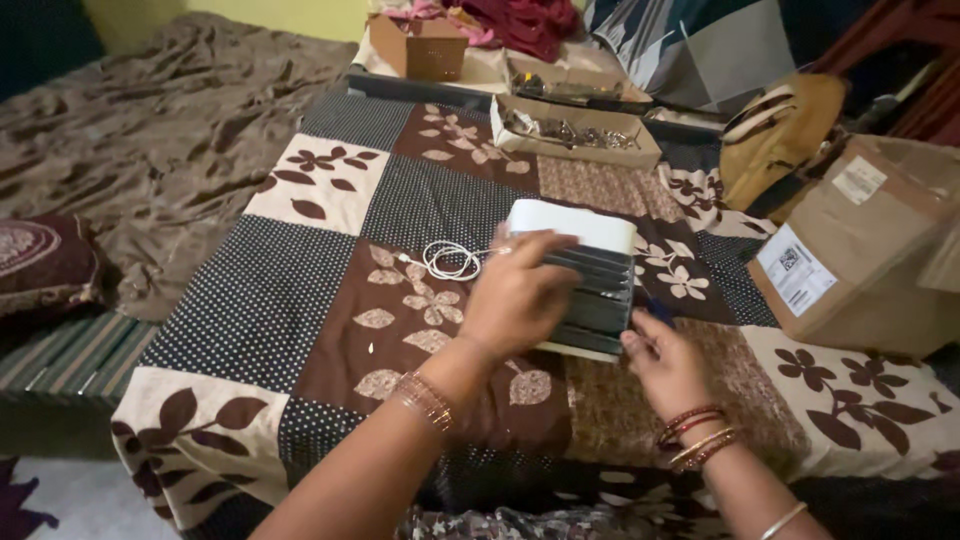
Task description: The person assembles a small electronic device by inserting a gray vented component into a white housing. They repeatedly align and press the parts together, then use a small tool to adjust internal components inside the housing.
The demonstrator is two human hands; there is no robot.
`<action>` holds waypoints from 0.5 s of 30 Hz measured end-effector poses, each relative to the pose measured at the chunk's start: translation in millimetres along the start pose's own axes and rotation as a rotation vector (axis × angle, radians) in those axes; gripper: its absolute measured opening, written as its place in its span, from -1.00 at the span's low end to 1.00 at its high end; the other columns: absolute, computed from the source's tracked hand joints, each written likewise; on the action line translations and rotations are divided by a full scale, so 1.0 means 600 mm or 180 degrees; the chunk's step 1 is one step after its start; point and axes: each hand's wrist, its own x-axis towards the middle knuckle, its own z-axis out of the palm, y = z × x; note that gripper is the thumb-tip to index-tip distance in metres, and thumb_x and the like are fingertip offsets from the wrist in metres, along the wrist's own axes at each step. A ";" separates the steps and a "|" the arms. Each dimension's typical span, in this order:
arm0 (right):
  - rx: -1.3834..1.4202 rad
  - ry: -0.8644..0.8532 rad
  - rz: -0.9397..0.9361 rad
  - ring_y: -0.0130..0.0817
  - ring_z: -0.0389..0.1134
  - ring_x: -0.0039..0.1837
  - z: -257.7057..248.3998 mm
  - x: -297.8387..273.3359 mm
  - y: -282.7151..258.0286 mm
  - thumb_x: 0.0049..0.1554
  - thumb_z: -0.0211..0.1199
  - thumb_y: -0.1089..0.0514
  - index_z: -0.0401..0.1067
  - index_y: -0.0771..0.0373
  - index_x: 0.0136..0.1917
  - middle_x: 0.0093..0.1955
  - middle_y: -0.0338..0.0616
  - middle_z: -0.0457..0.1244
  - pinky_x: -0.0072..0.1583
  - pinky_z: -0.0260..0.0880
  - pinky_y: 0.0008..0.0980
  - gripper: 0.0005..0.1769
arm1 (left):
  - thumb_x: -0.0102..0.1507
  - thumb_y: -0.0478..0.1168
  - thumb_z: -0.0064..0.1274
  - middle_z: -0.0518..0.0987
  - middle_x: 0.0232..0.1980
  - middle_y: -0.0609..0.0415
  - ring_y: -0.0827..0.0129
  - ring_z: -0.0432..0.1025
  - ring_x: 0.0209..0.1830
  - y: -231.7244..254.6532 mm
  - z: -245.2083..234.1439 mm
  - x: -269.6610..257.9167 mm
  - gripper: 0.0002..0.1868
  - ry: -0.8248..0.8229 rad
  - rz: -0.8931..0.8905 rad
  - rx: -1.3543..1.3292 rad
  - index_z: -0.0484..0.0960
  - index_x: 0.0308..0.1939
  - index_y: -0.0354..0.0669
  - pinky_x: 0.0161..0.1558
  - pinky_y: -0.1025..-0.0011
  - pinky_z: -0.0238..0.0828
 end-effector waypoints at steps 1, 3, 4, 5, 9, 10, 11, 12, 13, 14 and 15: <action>0.0057 -0.0001 -0.0047 -0.57 0.31 -0.25 0.000 -0.001 -0.001 0.20 0.24 0.07 0.44 0.17 0.35 -0.17 -0.25 0.41 -0.16 0.38 -0.49 -0.54 | 0.18 -0.25 0.20 0.52 0.34 0.16 0.16 0.30 0.45 0.001 -0.010 -0.012 -0.84 0.0201 -0.0144 0.0239 0.77 -0.18 0.03 0.55 -0.21 -0.05; 0.0170 -0.0008 -0.0144 -0.57 0.34 -0.23 0.005 -0.002 -0.007 0.21 0.22 0.05 0.44 0.19 0.35 -0.13 -0.25 0.42 -0.15 0.42 -0.49 -0.54 | 0.15 -0.26 0.20 0.52 0.31 0.12 0.11 0.28 0.43 0.002 -0.029 -0.030 -0.83 0.0417 -0.0304 0.0475 0.78 -0.20 0.02 0.49 -0.23 -0.05; -0.0151 0.0026 -0.0006 -0.56 0.37 -0.22 0.006 -0.003 -0.011 0.22 0.21 0.05 0.44 0.15 0.37 -0.15 -0.22 0.43 -0.14 0.41 -0.48 -0.54 | 0.14 -0.25 0.20 0.51 0.32 0.10 0.09 0.27 0.42 0.001 -0.037 -0.038 -0.84 0.0428 -0.0322 0.0471 0.77 -0.21 0.00 0.46 -0.19 -0.01; -0.0477 0.0054 0.0135 -0.54 0.40 -0.21 0.004 -0.004 -0.014 0.23 0.21 0.04 0.44 0.11 0.39 -0.17 -0.19 0.44 -0.13 0.41 -0.46 -0.53 | 0.12 -0.24 0.20 0.50 0.33 0.07 0.06 0.25 0.42 0.002 -0.041 -0.041 -0.85 0.0440 -0.0347 0.0465 0.76 -0.22 -0.02 0.44 -0.15 0.04; -0.0204 0.0074 0.0087 -0.45 0.43 -0.18 0.005 -0.002 -0.013 0.20 0.23 0.06 0.43 0.16 0.38 -0.08 -0.24 0.45 -0.11 0.47 -0.44 -0.52 | 0.17 -0.18 0.21 0.45 0.37 0.05 0.05 0.25 0.43 -0.004 -0.045 -0.043 -0.77 0.0397 -0.0330 0.0598 0.70 -0.08 0.02 0.46 -0.12 -0.05; -0.0069 0.0020 0.0022 -0.46 0.42 -0.13 0.006 0.000 -0.010 0.21 0.22 0.06 0.43 0.17 0.38 -0.03 -0.20 0.45 -0.09 0.46 -0.43 -0.52 | 0.22 -0.15 0.17 0.41 0.42 0.04 0.05 0.23 0.48 -0.007 -0.043 -0.045 -0.68 0.0448 -0.0434 0.0522 0.65 0.06 0.01 0.50 -0.04 -0.02; 0.0071 -0.0026 -0.0046 -0.46 0.41 -0.08 0.007 0.002 -0.006 0.21 0.21 0.06 0.42 0.18 0.38 0.01 -0.17 0.44 -0.07 0.45 -0.42 -0.51 | 0.26 -0.12 0.14 0.38 0.48 0.03 0.05 0.21 0.52 -0.011 -0.041 -0.047 -0.59 0.0497 -0.0528 0.0448 0.59 0.20 0.01 0.53 0.04 0.00; 0.0211 -0.0072 -0.0115 -0.46 0.40 -0.03 0.009 0.004 -0.002 0.21 0.20 0.06 0.42 0.19 0.39 0.05 -0.14 0.44 -0.05 0.44 -0.41 -0.51 | 0.31 -0.09 0.08 0.25 0.54 -0.05 0.01 0.10 0.56 -0.012 -0.034 -0.051 -0.48 0.0524 -0.0808 0.0115 0.40 0.33 -0.07 0.53 0.05 -0.06; 0.0239 -0.0093 -0.0200 -0.42 0.39 0.06 0.015 0.006 0.002 0.23 0.16 0.04 0.37 0.19 0.43 0.14 -0.11 0.41 0.06 0.41 -0.40 -0.48 | 0.35 -0.06 0.02 0.13 0.60 -0.12 -0.03 -0.01 0.61 -0.012 -0.024 -0.055 -0.36 0.0554 -0.1084 -0.0219 0.21 0.46 -0.14 0.53 0.06 -0.13; 0.0265 -0.0113 -0.0285 -0.38 0.38 0.15 0.021 0.008 0.005 0.25 0.11 0.01 0.33 0.18 0.47 0.23 -0.08 0.38 0.16 0.38 -0.40 -0.46 | 0.40 -0.04 -0.04 0.00 0.66 -0.20 -0.07 -0.12 0.66 -0.014 -0.013 -0.061 -0.24 0.0582 -0.1359 -0.0554 0.02 0.59 -0.21 0.53 0.07 -0.20; 0.0292 -0.0142 -0.0369 -0.34 0.37 0.23 0.025 0.009 0.007 0.28 0.07 -0.01 0.28 0.17 0.51 0.32 -0.05 0.35 0.27 0.35 -0.39 -0.43 | 0.39 0.00 -0.11 -0.04 0.67 -0.16 0.00 -0.13 0.65 -0.017 0.000 -0.066 -0.20 0.0265 -0.1737 -0.0869 -0.09 0.60 -0.16 0.53 0.13 -0.19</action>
